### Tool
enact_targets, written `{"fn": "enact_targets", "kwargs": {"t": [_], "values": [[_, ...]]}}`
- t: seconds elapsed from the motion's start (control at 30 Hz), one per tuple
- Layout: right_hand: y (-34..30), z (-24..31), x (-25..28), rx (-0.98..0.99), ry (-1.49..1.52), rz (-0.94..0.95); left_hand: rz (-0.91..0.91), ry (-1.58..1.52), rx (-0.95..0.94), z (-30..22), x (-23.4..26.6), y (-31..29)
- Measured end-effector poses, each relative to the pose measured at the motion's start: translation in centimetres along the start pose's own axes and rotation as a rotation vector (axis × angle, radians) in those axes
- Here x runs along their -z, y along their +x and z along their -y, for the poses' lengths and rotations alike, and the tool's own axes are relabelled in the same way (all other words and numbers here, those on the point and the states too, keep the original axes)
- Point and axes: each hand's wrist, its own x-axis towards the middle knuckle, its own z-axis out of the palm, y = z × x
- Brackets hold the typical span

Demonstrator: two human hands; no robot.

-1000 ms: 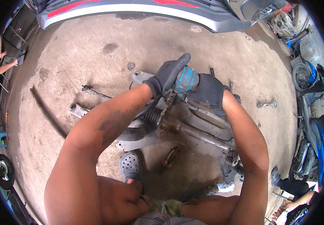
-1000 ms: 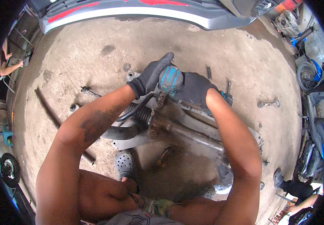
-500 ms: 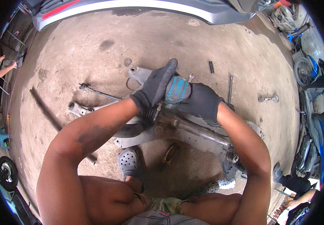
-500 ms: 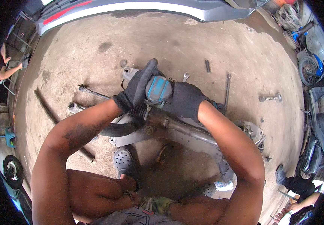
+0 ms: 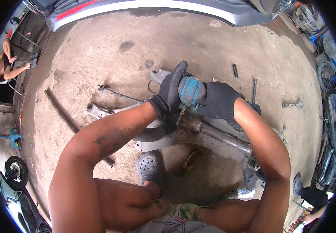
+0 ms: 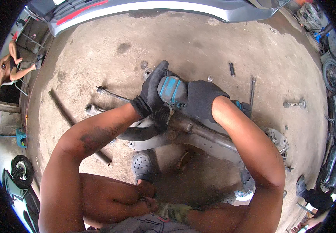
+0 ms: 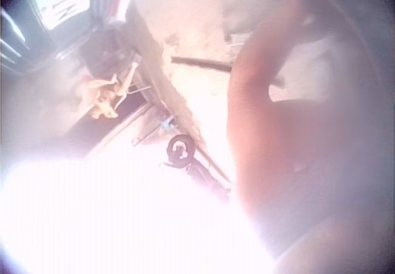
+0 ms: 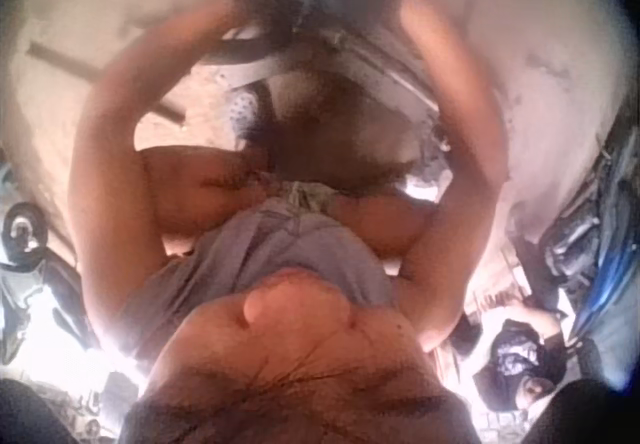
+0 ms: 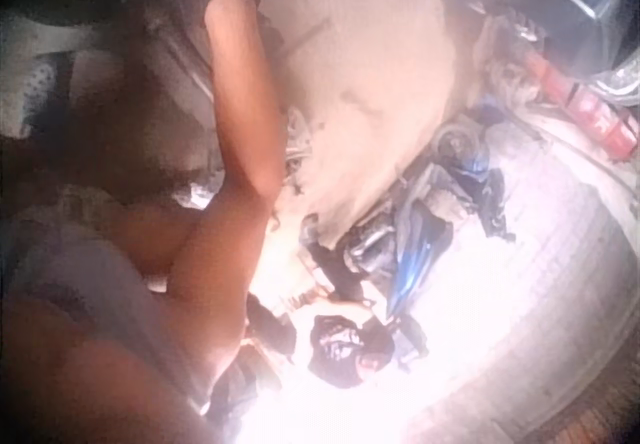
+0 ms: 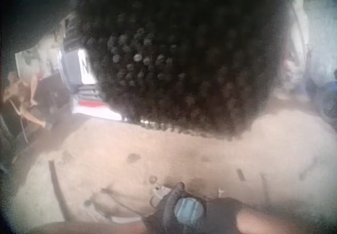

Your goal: The person uses a cordless impact wrench and a torque wrench to remove and tighten bolts on a car suspension assembly laid on the floor. The person repositions the assembly and switches between tools to work on different fasteners.

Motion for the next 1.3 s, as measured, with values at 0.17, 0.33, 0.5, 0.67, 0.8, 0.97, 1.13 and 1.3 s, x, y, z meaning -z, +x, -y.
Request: {"fn": "enact_targets", "kwargs": {"t": [0.17, 0.33, 0.5, 0.67, 0.8, 0.97, 1.13, 1.3], "values": [[-0.2, -0.4, -0.3, 0.023, 0.003, 0.001, 0.046, -0.245, 0.183, 1.0, 0.2, 0.8], [-1.6, -1.1, -0.4, 0.041, 0.096, -0.039, 0.149, 0.272, -0.124, 1.7, -0.2, 0.8], [-2.4, -1.5, -1.7, -0.039, 0.052, -0.091, 0.154, 0.347, -0.088, 1.2, -1.4, 0.4], [-0.4, 0.3, 0.8, 0.051, -0.095, 0.059, 0.276, 0.601, -0.433, 2.1, 2.5, 0.9], [0.0, -0.7, 0.9, -0.023, -0.056, 0.092, 0.316, 0.584, -0.636, -1.3, 0.0, 0.7], [1.0, -0.9, 1.7, -0.121, -0.083, 0.192, 0.313, 0.446, -0.309, -3.2, -2.6, -0.7], [2.0, 0.3, 3.4, -0.251, -0.162, 0.267, 0.192, 0.475, -0.222, -3.2, -2.4, 0.6], [0.6, 0.7, 3.1, -0.202, -0.115, 0.156, 0.179, 0.405, -0.178, -3.1, -2.9, -0.5]]}}
